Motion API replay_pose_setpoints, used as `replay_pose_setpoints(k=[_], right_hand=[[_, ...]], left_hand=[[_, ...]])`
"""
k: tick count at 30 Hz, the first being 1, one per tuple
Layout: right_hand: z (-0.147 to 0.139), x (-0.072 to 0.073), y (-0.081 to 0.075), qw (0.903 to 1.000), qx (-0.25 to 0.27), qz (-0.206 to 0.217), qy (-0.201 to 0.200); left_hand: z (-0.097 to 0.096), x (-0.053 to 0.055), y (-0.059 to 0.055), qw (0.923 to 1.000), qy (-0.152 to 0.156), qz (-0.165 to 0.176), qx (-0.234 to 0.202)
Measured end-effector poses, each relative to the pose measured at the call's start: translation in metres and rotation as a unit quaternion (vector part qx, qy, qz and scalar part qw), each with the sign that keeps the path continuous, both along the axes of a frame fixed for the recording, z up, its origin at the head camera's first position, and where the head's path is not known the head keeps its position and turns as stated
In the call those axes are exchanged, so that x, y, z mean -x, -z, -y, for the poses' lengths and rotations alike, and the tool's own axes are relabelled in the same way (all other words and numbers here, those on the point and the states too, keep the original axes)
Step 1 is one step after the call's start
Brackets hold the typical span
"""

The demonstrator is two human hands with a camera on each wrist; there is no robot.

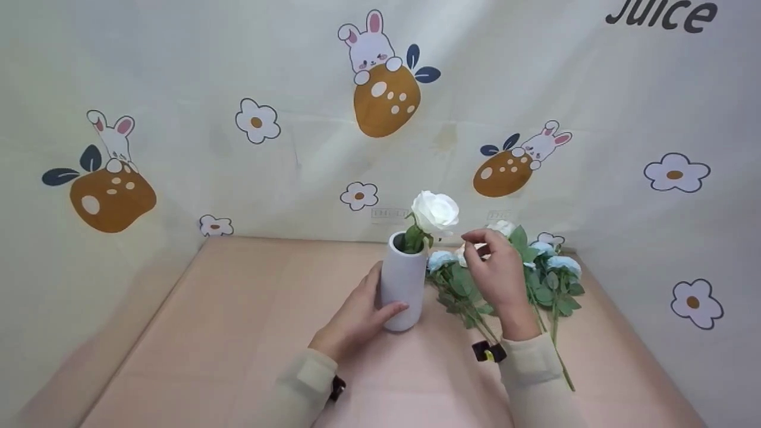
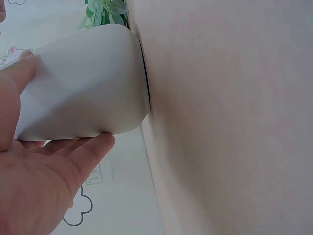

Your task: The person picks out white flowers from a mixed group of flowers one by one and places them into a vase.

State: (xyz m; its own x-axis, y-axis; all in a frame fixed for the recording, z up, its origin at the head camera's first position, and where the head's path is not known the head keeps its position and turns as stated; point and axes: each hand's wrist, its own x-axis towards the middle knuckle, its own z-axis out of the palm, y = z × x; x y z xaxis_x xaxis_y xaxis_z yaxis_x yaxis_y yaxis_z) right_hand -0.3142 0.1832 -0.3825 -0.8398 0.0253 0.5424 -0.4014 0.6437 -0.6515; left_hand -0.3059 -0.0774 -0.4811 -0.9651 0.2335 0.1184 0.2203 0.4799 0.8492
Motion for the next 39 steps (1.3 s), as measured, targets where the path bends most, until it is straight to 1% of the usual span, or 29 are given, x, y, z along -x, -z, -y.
replay_pose_setpoints(k=[4,7,13,16,19,21,24,27,30,33,36,39], right_hand=[[-0.011,0.005,0.001,0.9988,-0.009,0.044,0.019],[-0.019,0.008,0.003,0.9960,-0.020,0.078,0.037],[-0.031,0.013,0.006,0.9856,-0.068,0.132,0.081],[-0.037,0.016,0.010,0.9797,-0.084,0.156,0.093],[-0.045,0.020,0.016,0.9718,-0.108,0.182,0.104],[-0.049,0.022,0.019,0.9643,-0.124,0.208,0.107],[-0.054,0.026,0.024,0.9503,-0.153,0.251,0.102],[-0.058,0.030,0.028,0.9324,-0.178,0.301,0.090],[-0.061,0.032,0.033,0.9192,-0.202,0.328,0.081],[-0.064,0.035,0.038,0.9115,-0.213,0.343,0.078],[-0.066,0.036,0.043,0.9073,-0.210,0.357,0.073],[-0.066,0.037,0.046,0.9024,-0.209,0.371,0.067]], left_hand=[[0.000,0.000,0.000,1.0000,0.002,0.000,0.000],[0.000,0.000,0.001,1.0000,0.004,-0.004,0.000],[0.000,0.000,0.000,0.9998,0.009,-0.020,0.001],[0.000,0.000,-0.001,0.9998,0.009,-0.016,0.001],[0.000,0.000,-0.001,0.9999,0.009,-0.010,0.001],[0.000,-0.001,-0.001,1.0000,0.007,-0.004,0.002],[0.000,-0.001,-0.002,1.0000,0.007,-0.001,0.000],[-0.001,-0.001,-0.002,1.0000,0.004,0.003,-0.002],[-0.001,0.000,-0.002,1.0000,0.003,0.003,-0.004],[-0.001,0.001,-0.001,1.0000,0.004,0.002,-0.006],[-0.001,0.001,0.000,0.9999,0.005,0.001,-0.009],[-0.001,0.001,0.000,0.9999,0.008,-0.009,-0.006]])
